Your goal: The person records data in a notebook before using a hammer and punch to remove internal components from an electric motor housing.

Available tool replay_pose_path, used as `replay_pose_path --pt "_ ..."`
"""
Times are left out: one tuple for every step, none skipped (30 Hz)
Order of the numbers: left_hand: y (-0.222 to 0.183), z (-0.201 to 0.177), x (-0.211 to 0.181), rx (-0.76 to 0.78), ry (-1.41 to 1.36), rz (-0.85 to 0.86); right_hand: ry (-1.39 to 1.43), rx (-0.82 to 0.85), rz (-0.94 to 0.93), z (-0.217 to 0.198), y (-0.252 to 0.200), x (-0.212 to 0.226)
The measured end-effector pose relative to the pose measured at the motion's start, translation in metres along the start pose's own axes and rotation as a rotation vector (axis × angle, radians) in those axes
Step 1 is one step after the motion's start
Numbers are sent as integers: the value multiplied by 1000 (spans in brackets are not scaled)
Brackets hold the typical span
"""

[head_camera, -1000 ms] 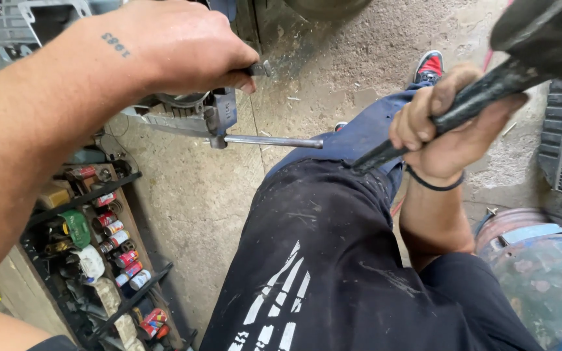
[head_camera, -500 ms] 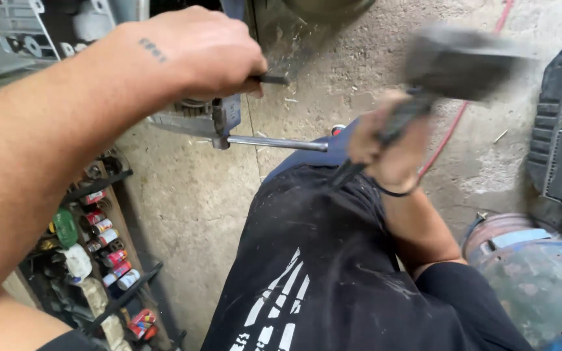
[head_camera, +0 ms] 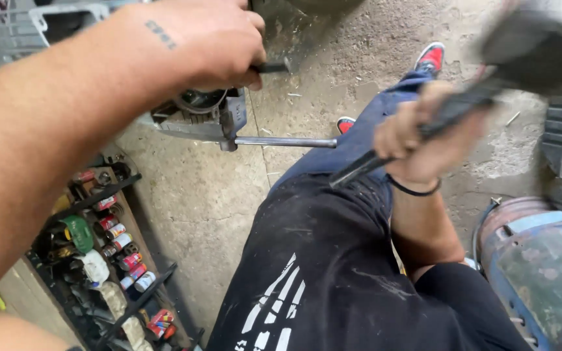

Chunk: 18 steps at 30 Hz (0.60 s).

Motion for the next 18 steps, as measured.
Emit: replay_pose_path --pt "0 -3 1 67 -77 -36 -26 33 -174 12 4 9" --pt "0 -6 1 134 -155 -71 -54 62 -349 24 7 18" --pt "-7 -13 -2 132 -155 -74 -53 66 -349 -2 -12 -12" --pt "-14 -19 -6 172 -79 -71 386 -129 -217 -31 -31 -44" --pt "-21 -26 -11 206 -4 -76 815 -318 -73 -61 -48 -76" --pt "-15 -15 -3 197 -7 -87 813 -304 -68 -44 -27 -82" --pt "-5 -3 4 127 90 -51 87 -125 60 -23 -16 -89" --pt "5 10 8 53 185 -15 -635 63 195 -5 -6 -97" --pt "5 6 4 46 182 -26 -639 75 191 -18 -10 -80" --pt "4 3 0 39 199 -62 -619 -134 223 -35 -14 -63" --pt "2 5 -4 49 208 -85 -589 -356 272 -49 -24 -49" --pt "-6 -2 -3 59 198 -82 -588 -357 287 -33 -15 -29" --pt "-11 -10 -1 187 29 -197 -390 -162 40 -14 -2 -8" --pt "-17 -18 1 314 -140 -312 -192 26 -213 5 9 16" --pt "-13 -16 0 312 -141 -313 -193 28 -214 13 11 3" --pt "-10 -15 -1 296 -142 -321 -91 11 -377 22 12 -6" --pt "-8 -13 -1 280 -146 -336 17 -1 -536 29 14 -17" --pt "-8 -11 2 279 -149 -345 23 6 -533 20 7 -46"
Point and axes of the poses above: each hand's wrist, its own y-axis towards the middle knuckle, its own z-axis out of the palm, x = y × z, the point moved 2 cm from there along y, towards the middle knuckle, and after that the axes turned 15 degrees about -z, right-handed, at the moved point
